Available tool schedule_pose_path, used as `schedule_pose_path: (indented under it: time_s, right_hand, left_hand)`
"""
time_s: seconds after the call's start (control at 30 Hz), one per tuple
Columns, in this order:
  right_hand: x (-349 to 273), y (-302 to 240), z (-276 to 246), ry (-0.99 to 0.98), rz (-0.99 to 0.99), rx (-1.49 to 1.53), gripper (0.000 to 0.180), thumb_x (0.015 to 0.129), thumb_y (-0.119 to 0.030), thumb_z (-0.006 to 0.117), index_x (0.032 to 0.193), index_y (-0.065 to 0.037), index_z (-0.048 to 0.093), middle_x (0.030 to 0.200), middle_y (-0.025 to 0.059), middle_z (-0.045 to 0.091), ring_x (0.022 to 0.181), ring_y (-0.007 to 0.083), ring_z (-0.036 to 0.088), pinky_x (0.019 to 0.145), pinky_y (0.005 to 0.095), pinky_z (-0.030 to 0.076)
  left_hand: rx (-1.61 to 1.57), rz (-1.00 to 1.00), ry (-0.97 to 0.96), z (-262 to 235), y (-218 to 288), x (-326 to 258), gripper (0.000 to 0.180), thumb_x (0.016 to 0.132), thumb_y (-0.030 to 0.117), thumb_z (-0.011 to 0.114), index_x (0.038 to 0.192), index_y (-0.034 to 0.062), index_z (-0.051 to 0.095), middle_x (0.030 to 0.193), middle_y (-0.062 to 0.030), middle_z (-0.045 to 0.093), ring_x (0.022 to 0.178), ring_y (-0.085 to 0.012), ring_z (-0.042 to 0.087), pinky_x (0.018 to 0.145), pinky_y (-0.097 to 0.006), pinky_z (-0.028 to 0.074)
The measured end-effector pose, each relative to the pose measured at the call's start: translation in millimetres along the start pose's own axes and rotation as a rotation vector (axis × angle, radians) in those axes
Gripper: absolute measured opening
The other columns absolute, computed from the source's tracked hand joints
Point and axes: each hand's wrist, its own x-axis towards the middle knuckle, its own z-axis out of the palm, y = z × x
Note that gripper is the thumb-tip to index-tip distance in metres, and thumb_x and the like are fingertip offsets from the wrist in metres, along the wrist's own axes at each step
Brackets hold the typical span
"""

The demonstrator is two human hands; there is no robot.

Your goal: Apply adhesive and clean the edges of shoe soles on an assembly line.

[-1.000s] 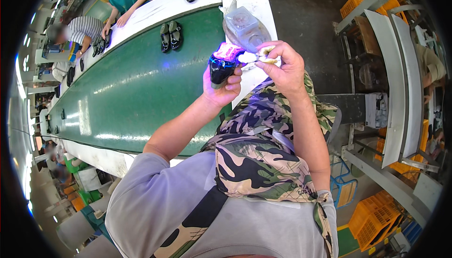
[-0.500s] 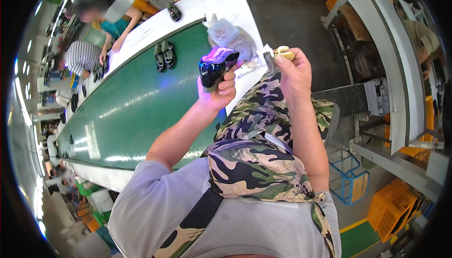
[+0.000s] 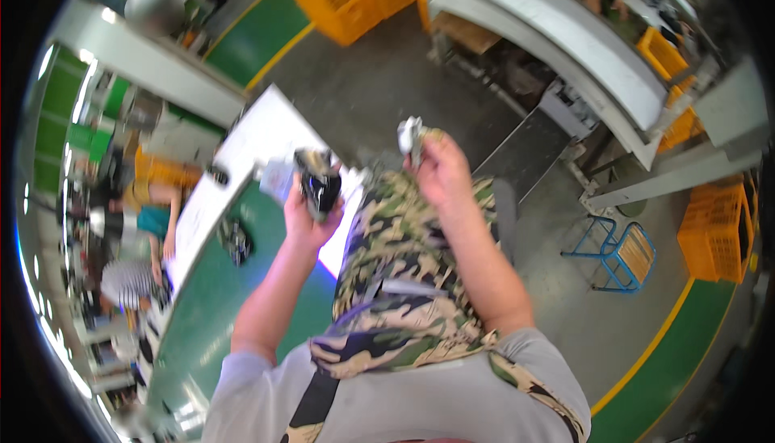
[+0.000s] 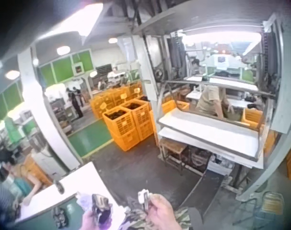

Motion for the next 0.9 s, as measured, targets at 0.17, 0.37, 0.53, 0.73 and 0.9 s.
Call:
schedule_pose_path:
  time_s: [0.17,0.37,0.53,0.73,0.9]
  right_hand:
    - [-1,-3,-63,0.175,0.028,0.053,0.006,0.096,-0.016,0.061,0.102,-0.014,0.06,0.092,0.0048,0.07,0.078,0.0185,0.068,0.066,0.038,0.053]
    - [-16,11,-129,0.282,0.065,0.007,0.008,0.093,-0.019,0.066,0.098,-0.016,0.061,0.092,0.0002,0.07,0.081,0.0166,0.067,0.072,0.0391,0.049]
    - [-12,21,-163,0.293,0.118,0.013,0.01,0.091,-0.018,0.069,0.097,-0.015,0.061,0.089,0.0002,0.069,0.076,0.0152,0.064,0.068,0.0357,0.048]
    - [9,12,-187,0.318,0.055,0.002,0.017,0.086,-0.014,0.074,0.092,-0.012,0.058,0.082,-0.002,0.064,0.069,0.0109,0.059,0.059,0.0255,0.044]
    - [17,2,-189,0.357,0.039,-0.011,0.014,0.088,-0.014,0.073,0.092,-0.012,0.059,0.081,-0.0007,0.064,0.071,0.0119,0.06,0.064,0.0299,0.047]
  left_hand:
    - [0.085,0.08,-0.146,53,-11,31,0.059,0.097,0.049,0.055,0.142,0.0118,0.047,0.135,-0.0107,0.06,0.109,-0.0291,0.066,0.089,-0.044,0.058]
    - [0.365,0.088,-0.42,155,-13,80,0.048,0.09,0.02,0.068,0.134,0.006,0.051,0.129,-0.0099,0.063,0.12,-0.0275,0.06,0.108,-0.046,0.046]
    - [0.618,0.141,-0.326,245,-24,119,0.036,0.091,0.014,0.065,0.123,0.0029,0.053,0.112,-0.0098,0.067,0.098,-0.0239,0.069,0.085,-0.043,0.059]
    - [0.968,0.201,-0.302,328,-60,187,0.036,0.09,0.013,0.068,0.12,0.001,0.053,0.104,-0.0086,0.068,0.089,-0.0191,0.07,0.073,-0.037,0.062]
    - [1.171,0.286,-0.252,373,-88,267,0.043,0.083,0.017,0.073,0.12,0.0041,0.055,0.099,-0.0074,0.068,0.079,-0.0176,0.07,0.06,-0.033,0.059]
